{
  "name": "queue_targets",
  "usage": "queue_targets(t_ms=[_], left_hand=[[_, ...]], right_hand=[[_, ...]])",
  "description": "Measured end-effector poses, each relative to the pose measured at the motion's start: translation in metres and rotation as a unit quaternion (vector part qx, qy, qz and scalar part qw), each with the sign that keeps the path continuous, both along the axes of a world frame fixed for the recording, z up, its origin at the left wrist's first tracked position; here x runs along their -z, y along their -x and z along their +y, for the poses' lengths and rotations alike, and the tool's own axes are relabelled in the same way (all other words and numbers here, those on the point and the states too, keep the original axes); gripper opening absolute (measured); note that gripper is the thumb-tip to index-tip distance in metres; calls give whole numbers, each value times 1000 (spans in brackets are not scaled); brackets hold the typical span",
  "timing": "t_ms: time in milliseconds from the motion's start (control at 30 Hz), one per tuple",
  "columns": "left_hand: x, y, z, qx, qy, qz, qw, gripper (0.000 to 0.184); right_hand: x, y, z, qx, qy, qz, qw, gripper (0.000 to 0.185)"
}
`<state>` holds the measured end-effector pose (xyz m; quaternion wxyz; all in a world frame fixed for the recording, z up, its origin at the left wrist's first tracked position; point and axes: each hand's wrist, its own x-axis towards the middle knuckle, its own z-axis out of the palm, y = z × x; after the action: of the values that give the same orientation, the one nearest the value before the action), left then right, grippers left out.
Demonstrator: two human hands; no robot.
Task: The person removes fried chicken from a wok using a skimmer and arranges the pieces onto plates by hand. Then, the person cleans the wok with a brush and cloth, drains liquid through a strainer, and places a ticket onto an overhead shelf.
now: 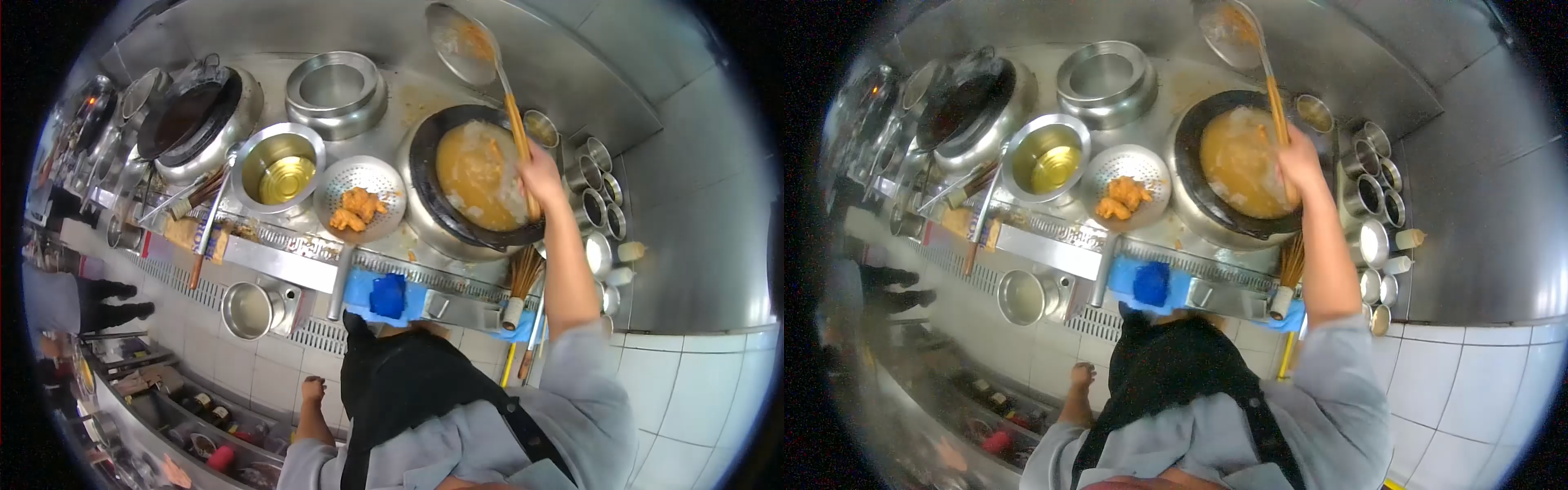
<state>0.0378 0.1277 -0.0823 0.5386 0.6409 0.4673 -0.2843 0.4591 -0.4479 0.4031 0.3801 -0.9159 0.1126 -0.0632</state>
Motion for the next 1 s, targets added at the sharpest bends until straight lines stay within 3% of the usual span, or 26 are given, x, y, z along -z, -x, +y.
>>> queue_targets(t_ms=[100,133,167,233,367,467,533,567,633,733,833,933,1000], left_hand=[[-41,-19,16,-17,11,-22,1000,24],[-52,-27,21,27,-6,-18,999,27],[-56,-31,26,-4,8,-38,999,26],[-68,-41,36,-50,37,-74,995,23],[-89,-58,49,-46,39,-51,997,22],[-78,-55,55,-42,47,-26,998,22],[-61,-51,57,-16,30,-14,999,21],[-37,-44,64,55,23,-67,996,20],[-53,-46,47,55,12,-52,997,19],[-75,-50,12,72,8,-64,995,18],[-75,-56,-28,78,3,-108,991,22],[-89,-52,-77,170,-53,-143,974,27],[-99,-37,-103,200,-75,-167,963,28]], right_hand=[[49,-104,17,-10,274,-33,961,45],[45,-124,33,-13,279,48,959,45],[41,-139,47,-12,280,130,951,45],[51,-152,37,-28,278,77,957,46],[15,-58,22,18,52,23,998,56],[-35,65,24,89,-154,5,984,59],[-59,132,8,116,-174,12,978,60],[-65,161,-2,120,-177,5,977,59],[-70,209,-17,156,-166,21,974,60],[-45,249,-54,174,-175,24,969,63],[-16,264,-71,187,-191,59,962,51],[37,269,-93,93,-403,105,905,38],[38,271,-76,78,-507,128,849,36]])
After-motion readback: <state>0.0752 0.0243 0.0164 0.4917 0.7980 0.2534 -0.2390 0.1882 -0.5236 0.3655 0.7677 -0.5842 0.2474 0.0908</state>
